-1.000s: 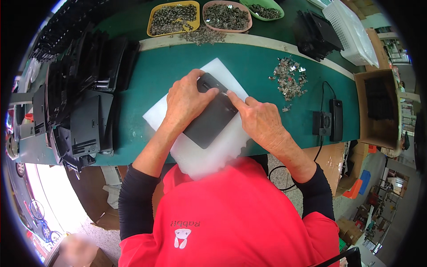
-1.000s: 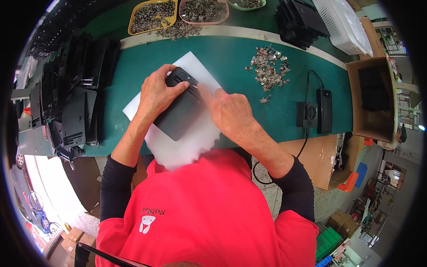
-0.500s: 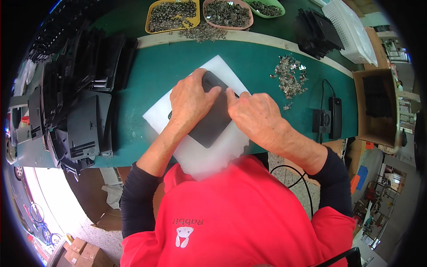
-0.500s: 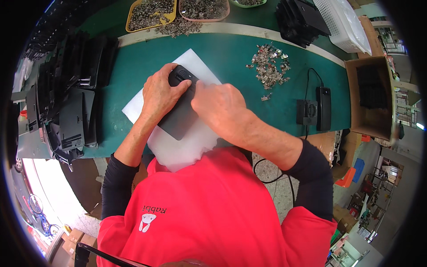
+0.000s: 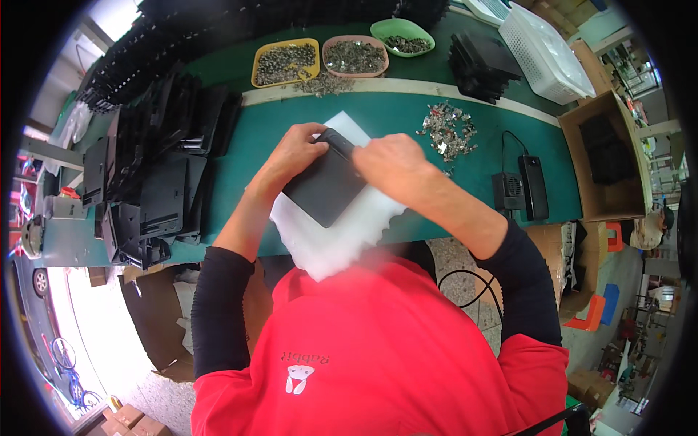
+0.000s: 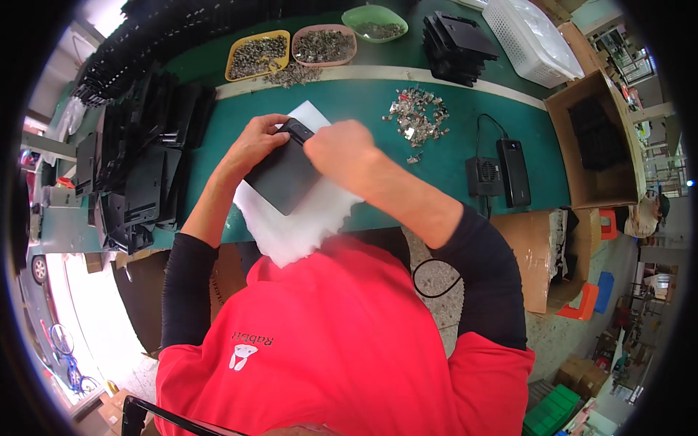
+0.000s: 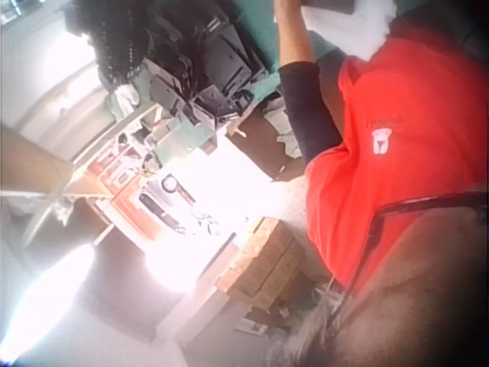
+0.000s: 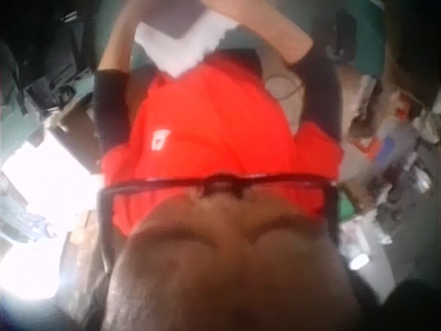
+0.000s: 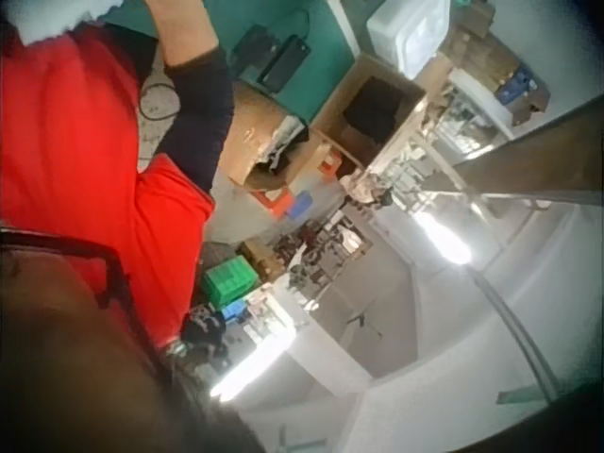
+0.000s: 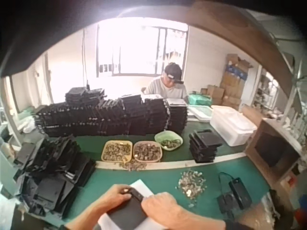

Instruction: The person uses a screwdriver to tighten screws on a black rectangular electronic component placed on a white foam pad. They repeatedly pick up the component, rotate it, and secure fasteners at various points before stacking the finished unit with others.

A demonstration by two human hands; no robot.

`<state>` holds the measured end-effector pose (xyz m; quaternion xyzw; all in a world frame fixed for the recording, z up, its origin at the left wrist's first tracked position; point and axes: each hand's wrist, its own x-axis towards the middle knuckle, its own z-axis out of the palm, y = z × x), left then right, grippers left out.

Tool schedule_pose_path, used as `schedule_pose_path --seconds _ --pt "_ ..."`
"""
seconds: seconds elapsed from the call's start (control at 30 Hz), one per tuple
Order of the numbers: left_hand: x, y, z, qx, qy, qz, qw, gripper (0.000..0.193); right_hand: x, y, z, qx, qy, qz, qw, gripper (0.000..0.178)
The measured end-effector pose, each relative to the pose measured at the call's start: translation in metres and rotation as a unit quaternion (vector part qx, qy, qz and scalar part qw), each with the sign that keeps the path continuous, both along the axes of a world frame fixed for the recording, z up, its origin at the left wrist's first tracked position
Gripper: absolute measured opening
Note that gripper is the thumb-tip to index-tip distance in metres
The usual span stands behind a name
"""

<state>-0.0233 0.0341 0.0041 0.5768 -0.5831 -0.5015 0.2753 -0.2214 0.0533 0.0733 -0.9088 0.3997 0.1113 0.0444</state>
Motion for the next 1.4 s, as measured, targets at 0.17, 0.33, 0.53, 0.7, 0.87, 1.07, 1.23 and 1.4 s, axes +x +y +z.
schedule_pose_path --seconds 0.17,0.33,0.53,0.7,0.87,1.07,1.23,1.4 --pt "0.012 0.005 0.034 0.019 0.063 0.006 0.998 0.041 -0.051 -0.003 -0.009 0.015 -0.218 -0.082 0.972 0.019" --pt "-0.021 0.037 0.104 -0.383 -0.183 0.038 0.905 0.023 -0.086 -0.007 -0.022 0.09 -0.387 -0.185 0.899 0.019" --pt "-0.046 0.104 0.036 -0.488 -0.373 -0.067 0.786 0.022 -0.082 0.008 -0.033 0.216 -0.445 -0.233 0.837 0.017" --pt "-0.044 0.126 -0.023 -0.464 -0.323 -0.026 0.824 0.029 -0.066 0.037 -0.056 0.241 -0.424 -0.138 0.862 0.016" --pt "-0.048 0.123 -0.028 -0.422 -0.26 0.038 0.868 0.035 -0.05 0.04 -0.062 0.119 -0.273 -0.065 0.952 0.015" --pt "-0.054 0.118 -0.026 -0.407 -0.254 0.06 0.875 0.035 -0.039 0.034 -0.057 0.088 -0.21 -0.016 0.974 0.013" --pt "-0.056 0.12 -0.026 -0.412 -0.261 0.062 0.871 0.031 -0.046 0.027 -0.062 0.096 -0.228 0.032 0.968 0.007" --pt "-0.06 0.122 -0.024 -0.406 -0.277 0.06 0.869 0.027 -0.052 0.022 -0.064 0.084 -0.203 0.084 0.972 0.004"
